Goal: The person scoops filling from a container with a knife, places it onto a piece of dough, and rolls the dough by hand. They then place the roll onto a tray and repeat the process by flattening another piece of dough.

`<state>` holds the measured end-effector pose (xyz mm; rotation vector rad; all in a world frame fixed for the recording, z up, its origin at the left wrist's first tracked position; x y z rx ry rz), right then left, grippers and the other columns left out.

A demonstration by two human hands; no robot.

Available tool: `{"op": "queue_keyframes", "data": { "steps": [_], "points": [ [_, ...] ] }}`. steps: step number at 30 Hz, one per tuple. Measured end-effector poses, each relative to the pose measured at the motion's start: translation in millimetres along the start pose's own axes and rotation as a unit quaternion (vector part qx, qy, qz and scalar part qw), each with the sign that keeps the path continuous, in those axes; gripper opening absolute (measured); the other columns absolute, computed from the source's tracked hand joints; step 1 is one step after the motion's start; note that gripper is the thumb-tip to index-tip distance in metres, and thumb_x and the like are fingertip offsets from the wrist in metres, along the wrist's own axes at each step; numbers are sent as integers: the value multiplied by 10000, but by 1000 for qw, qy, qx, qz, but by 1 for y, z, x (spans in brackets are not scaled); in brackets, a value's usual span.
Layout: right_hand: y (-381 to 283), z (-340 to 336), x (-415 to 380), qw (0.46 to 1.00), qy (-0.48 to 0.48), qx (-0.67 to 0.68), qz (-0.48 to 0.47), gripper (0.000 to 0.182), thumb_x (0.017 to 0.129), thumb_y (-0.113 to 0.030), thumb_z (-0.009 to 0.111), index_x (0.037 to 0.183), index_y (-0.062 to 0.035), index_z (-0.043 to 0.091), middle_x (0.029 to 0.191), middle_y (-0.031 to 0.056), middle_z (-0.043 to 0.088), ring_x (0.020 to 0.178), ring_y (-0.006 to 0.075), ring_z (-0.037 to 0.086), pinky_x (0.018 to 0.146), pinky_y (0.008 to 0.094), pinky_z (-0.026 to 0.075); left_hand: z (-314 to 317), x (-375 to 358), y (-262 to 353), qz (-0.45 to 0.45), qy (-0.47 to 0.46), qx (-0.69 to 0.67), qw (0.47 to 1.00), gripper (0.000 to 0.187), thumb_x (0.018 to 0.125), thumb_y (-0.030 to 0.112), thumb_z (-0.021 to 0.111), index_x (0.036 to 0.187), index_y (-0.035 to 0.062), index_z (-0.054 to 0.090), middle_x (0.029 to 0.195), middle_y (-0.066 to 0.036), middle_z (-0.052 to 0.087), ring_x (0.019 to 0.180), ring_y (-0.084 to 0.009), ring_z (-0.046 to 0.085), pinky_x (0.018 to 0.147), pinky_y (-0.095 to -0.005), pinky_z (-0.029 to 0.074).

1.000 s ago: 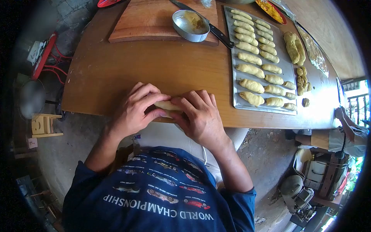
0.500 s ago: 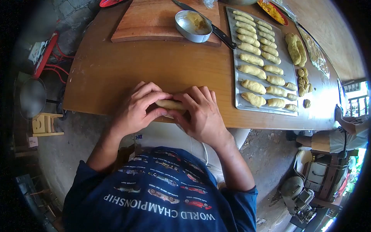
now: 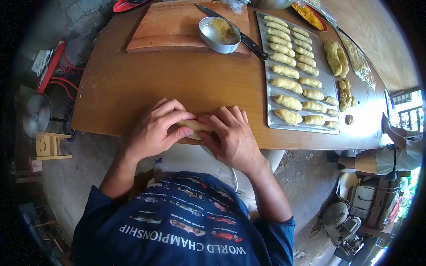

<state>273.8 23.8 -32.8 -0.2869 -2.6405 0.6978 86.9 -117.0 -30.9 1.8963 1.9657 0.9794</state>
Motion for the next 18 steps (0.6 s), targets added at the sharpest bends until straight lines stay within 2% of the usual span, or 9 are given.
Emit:
{"op": "queue_keyframes", "data": {
  "steps": [3, 8, 12, 18],
  "points": [
    [0, 0, 1, 999, 35, 14, 12, 354, 966, -182, 879, 1309, -121, 816, 1162, 89, 719, 1103, 327, 648, 974, 464, 509, 2, 2, -1, -10, 7, -18, 1000, 271, 1046, 233, 827, 1229, 34, 832, 1143, -107, 729, 1128, -333, 703, 996, -460, 578],
    [0, 2, 1, 998, 47, 27, 29, 209, 987, -169, 875, 1190, -120, 874, 1085, 70, 737, 1076, 308, 661, 955, 447, 506, 3, 1, 0, -5, 17, 0, 1000, 233, 1026, 172, 840, 1209, 28, 841, 1120, -109, 731, 1082, -325, 700, 969, -451, 582],
    [2, 3, 0, 998, 39, 36, 28, 228, 977, -172, 884, 1202, -140, 867, 1103, 66, 736, 1080, 309, 659, 956, 448, 505, 4, -1, -1, -4, 24, -6, 1000, 232, 993, 128, 867, 1204, 33, 846, 1121, -104, 731, 1066, -314, 696, 962, -445, 580],
    [1, 3, -3, 999, 28, 38, 12, 287, 950, -173, 901, 1230, -150, 843, 1128, 59, 735, 1085, 313, 655, 966, 450, 503, 4, -3, -2, -12, 20, -14, 1000, 236, 977, 155, 892, 1186, 51, 851, 1111, -96, 733, 1076, -304, 695, 964, -442, 577]
  ]
}}
Point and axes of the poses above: each hand's wrist, its own x-axis towards the middle knuckle, its own z-axis out of the palm, y = z × x, the point moved 3 cm from there along x, towards the middle knuckle
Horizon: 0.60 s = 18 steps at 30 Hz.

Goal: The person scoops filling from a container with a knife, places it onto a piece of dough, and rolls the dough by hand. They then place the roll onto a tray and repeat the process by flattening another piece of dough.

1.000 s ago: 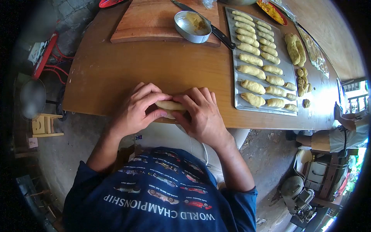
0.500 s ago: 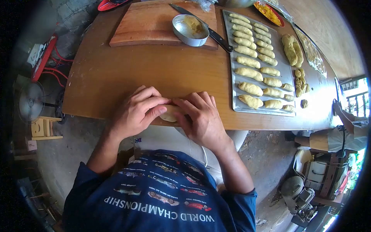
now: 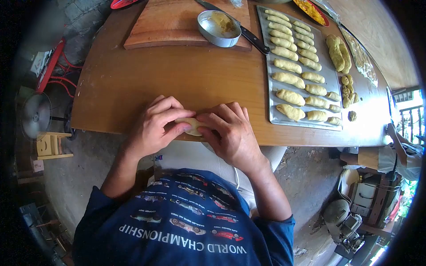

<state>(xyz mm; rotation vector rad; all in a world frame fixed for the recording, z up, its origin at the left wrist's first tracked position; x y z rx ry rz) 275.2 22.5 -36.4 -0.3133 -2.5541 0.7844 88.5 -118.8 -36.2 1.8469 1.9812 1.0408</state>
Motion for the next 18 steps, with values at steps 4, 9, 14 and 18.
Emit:
{"op": "queue_keyframes", "data": {
  "steps": [4, 9, 14, 18],
  "points": [
    [-2, -1, 0, 1000, -10, 0, 11, 317, 925, -175, 917, 1231, -143, 840, 1121, 59, 730, 1086, 310, 657, 969, 451, 502, -2, 0, 1, 2, -8, -1, 1000, 250, 959, 170, 911, 1178, 62, 855, 1107, -91, 734, 1073, -300, 695, 968, -440, 574],
    [-2, 0, -2, 1000, -6, -1, 4, 321, 907, -175, 931, 1215, -141, 846, 1119, 58, 727, 1093, 306, 658, 972, 450, 501, -3, -1, 4, 1, -18, -4, 1000, 276, 923, 166, 934, 1163, 74, 834, 1105, -86, 732, 1069, -308, 688, 970, -445, 568],
    [-2, -1, -2, 1000, -8, 0, -9, 309, 914, -180, 931, 1209, -140, 847, 1136, 54, 740, 1104, 302, 657, 965, 446, 495, -1, -4, 4, 5, -13, 2, 1000, 293, 911, 154, 937, 1170, 80, 822, 1113, -84, 732, 1064, -313, 686, 967, -452, 567],
    [-7, -4, 1, 1000, -24, -4, 3, 296, 937, -200, 923, 1218, -142, 850, 1124, 53, 741, 1096, 301, 656, 962, 443, 492, 0, -6, 3, 11, -7, 9, 1000, 305, 908, 160, 939, 1178, 81, 823, 1126, -81, 735, 1065, -316, 686, 966, -456, 568]
  ]
}}
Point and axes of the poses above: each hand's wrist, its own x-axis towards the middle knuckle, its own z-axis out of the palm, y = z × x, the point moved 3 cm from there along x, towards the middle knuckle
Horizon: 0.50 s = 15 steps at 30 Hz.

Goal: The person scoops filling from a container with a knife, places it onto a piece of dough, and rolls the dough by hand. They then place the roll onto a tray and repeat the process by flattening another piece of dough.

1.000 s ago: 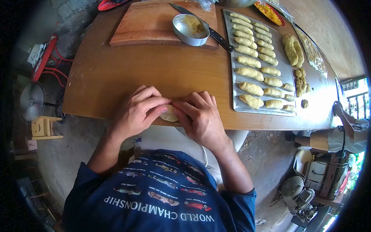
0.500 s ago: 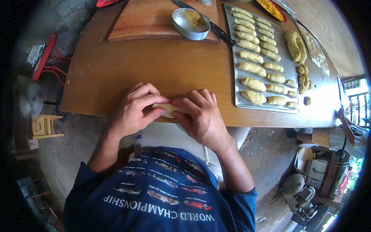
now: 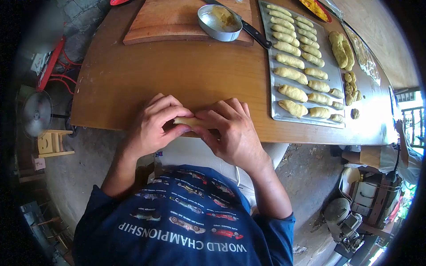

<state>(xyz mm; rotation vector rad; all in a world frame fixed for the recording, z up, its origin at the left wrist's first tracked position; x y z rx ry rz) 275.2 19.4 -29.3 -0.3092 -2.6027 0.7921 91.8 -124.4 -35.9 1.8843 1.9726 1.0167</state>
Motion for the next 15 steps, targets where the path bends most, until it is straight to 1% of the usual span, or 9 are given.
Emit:
{"op": "queue_keyframes", "data": {
  "steps": [3, 7, 9, 12, 14, 15],
  "points": [
    [2, 3, 0, 1000, -7, 3, 25, 270, 960, -218, 910, 1214, -141, 858, 1118, 52, 741, 1082, 296, 655, 957, 438, 491, 0, -2, -1, 3, 1, -1, 1000, 297, 926, 177, 934, 1179, 68, 823, 1131, -84, 737, 1069, -322, 688, 968, -451, 566],
    [0, 3, -1, 1000, -3, -4, 1, 247, 959, -210, 906, 1193, -142, 867, 1107, 49, 735, 1069, 289, 656, 954, 432, 492, -2, -2, 0, 14, -10, -18, 1000, 290, 960, 208, 918, 1187, 53, 826, 1134, -87, 740, 1070, -322, 690, 972, -447, 565],
    [-1, 2, 0, 1000, 3, 4, -6, 241, 957, -208, 906, 1186, -143, 869, 1100, 49, 731, 1067, 288, 657, 954, 430, 492, 0, -2, -1, -9, 13, -7, 1000, 293, 986, 227, 903, 1197, 39, 829, 1137, -90, 734, 1078, -316, 687, 975, -445, 561],
    [-2, 1, -1, 1000, -5, -1, -6, 251, 945, -206, 914, 1185, -146, 869, 1099, 45, 730, 1071, 286, 660, 956, 430, 493, 0, -4, 1, -1, 2, 14, 1000, 301, 986, 235, 901, 1209, 44, 832, 1146, -92, 721, 1094, -312, 681, 978, -448, 561],
    [-2, 2, -3, 1000, -12, -2, 11, 271, 933, -205, 926, 1188, -139, 862, 1165, 51, 737, 1116, 291, 659, 989, 440, 499, -1, -5, 2, -5, -5, 12, 1000, 294, 985, 228, 902, 1208, 47, 835, 1149, -94, 714, 1102, -313, 679, 980, -449, 561],
    [-4, 3, -2, 1000, -12, -2, 10, 271, 933, -205, 926, 1188, -139, 862, 1165, 51, 737, 1116, 291, 659, 989, 440, 499, -1, -6, 2, -10, -12, 11, 1000, 288, 984, 222, 902, 1207, 51, 837, 1153, -96, 706, 1110, -313, 676, 982, -450, 561]
  ]
}}
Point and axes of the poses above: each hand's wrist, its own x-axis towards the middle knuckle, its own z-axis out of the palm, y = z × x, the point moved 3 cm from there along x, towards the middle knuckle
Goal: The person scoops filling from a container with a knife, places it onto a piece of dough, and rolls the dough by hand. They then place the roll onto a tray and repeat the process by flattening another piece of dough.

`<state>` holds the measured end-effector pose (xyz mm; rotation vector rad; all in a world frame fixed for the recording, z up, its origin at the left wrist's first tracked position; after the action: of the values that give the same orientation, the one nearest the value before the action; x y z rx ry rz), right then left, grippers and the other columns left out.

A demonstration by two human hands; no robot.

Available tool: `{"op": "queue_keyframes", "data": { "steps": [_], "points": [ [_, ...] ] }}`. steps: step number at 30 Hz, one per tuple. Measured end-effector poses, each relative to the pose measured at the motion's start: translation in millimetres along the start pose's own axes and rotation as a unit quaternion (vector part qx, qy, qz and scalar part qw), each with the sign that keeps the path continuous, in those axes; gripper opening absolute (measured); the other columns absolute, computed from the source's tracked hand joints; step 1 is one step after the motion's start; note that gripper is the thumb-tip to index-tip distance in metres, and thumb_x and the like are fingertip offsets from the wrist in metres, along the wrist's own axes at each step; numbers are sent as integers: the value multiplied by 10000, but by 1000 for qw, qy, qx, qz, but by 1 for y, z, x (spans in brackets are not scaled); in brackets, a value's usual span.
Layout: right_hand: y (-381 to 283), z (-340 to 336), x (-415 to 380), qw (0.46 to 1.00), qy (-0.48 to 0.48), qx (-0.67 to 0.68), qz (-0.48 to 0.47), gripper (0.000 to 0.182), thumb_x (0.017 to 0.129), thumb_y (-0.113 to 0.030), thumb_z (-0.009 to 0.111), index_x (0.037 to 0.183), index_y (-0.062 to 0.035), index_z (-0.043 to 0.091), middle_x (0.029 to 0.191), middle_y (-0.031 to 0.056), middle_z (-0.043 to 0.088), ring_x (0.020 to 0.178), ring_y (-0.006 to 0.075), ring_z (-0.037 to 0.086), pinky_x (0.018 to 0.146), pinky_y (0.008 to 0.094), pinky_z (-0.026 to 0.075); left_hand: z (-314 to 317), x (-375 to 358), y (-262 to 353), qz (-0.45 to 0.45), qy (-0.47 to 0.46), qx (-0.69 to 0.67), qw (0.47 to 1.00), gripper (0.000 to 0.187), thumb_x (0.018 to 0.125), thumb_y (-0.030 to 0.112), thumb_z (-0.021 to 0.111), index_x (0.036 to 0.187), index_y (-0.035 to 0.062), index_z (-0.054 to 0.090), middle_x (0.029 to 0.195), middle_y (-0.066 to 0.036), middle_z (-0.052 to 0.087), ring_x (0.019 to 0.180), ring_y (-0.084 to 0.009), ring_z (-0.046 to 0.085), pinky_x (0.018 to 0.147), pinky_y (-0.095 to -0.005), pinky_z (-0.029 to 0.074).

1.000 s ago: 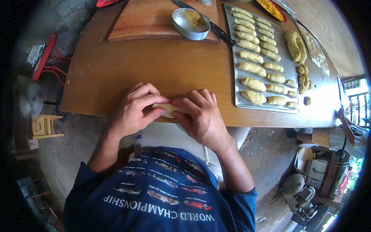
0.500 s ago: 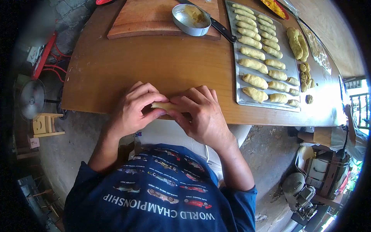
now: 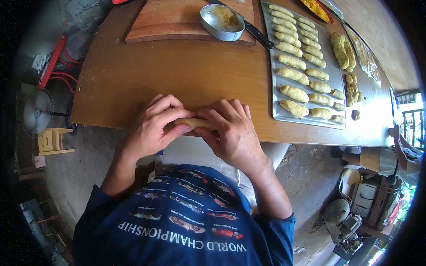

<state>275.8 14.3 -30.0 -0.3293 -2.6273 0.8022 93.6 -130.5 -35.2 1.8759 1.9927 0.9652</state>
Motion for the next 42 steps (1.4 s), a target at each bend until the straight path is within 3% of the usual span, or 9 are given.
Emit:
{"op": "queue_keyframes", "data": {
  "steps": [2, 5, 18, 20, 26, 32, 40, 42],
  "points": [
    [-3, 0, 0, 999, 39, -28, 12, 296, 921, -201, 938, 1195, -129, 853, 1239, 55, 735, 1172, 301, 652, 1027, 454, 504, -1, -1, 2, -4, -3, 0, 1000, 287, 982, 219, 902, 1209, 56, 834, 1156, -95, 704, 1112, -315, 675, 984, -452, 561],
    [-1, 2, -5, 1000, 18, -16, -5, 311, 915, -200, 945, 1199, -121, 844, 1274, 59, 728, 1205, 312, 645, 1056, 465, 505, -1, -1, 5, -8, -6, -2, 1000, 292, 975, 213, 906, 1212, 63, 826, 1168, -95, 699, 1121, -318, 674, 992, -455, 562],
    [-10, 1, -7, 1000, 18, -16, 1, 314, 927, -193, 935, 1207, -115, 815, 1285, 57, 728, 1221, 315, 648, 1058, 468, 505, 6, -9, 11, 3, -12, 15, 1000, 335, 912, 132, 934, 1195, 84, 762, 1238, -101, 702, 1188, -333, 673, 1022, -478, 572],
    [-8, 2, -9, 999, 2, -30, -32, 331, 932, -196, 931, 1222, -103, 801, 1289, 57, 730, 1207, 319, 652, 1036, 461, 505, 6, -8, 12, 6, -5, 9, 1000, 346, 904, 112, 935, 1199, 84, 758, 1225, -103, 719, 1173, -335, 685, 1024, -478, 573],
    [-3, -5, 0, 1000, -1, -28, 1, 372, 917, -179, 926, 1254, -119, 780, 1215, 60, 742, 1160, 309, 666, 1013, 453, 500, 4, 8, 16, 10, 35, -35, 999, 374, 890, 58, 931, 1217, 71, 750, 1154, -105, 776, 1087, -347, 731, 990, -471, 594],
    [9, -4, 4, 996, 63, -54, -43, 448, 859, -148, 922, 1277, -121, 764, 1176, 70, 743, 1149, 324, 673, 1009, 456, 498, 2, 21, 13, 31, 59, -37, 997, 382, 903, 89, 924, 1249, 68, 764, 1151, -106, 789, 1045, -347, 738, 943, -470, 607],
    [26, -12, 14, 997, 60, -39, -1, 374, 907, -183, 907, 1251, -112, 779, 1185, 85, 748, 1136, 346, 670, 1008, 464, 499, 0, 41, 9, 50, 61, -21, 997, 365, 929, 99, 922, 1259, 49, 775, 1126, -123, 788, 1070, -344, 744, 947, -462, 612],
    [31, -15, 15, 998, 46, -51, 5, 350, 923, -199, 906, 1240, -109, 791, 1194, 87, 751, 1141, 345, 669, 1007, 465, 500, -1, 50, 5, -55, 13, -76, 996, 358, 936, 97, 916, 1256, 50, 763, 1109, -128, 777, 1060, -340, 744, 930, -458, 611]
  ]
}}
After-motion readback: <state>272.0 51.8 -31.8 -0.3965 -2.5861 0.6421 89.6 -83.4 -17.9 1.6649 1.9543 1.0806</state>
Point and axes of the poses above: each hand's wrist, its own x-axis towards the middle knuckle, its own z-axis out of the palm, y = z × x, the point moved 3 cm from there along x, towards the middle knuckle
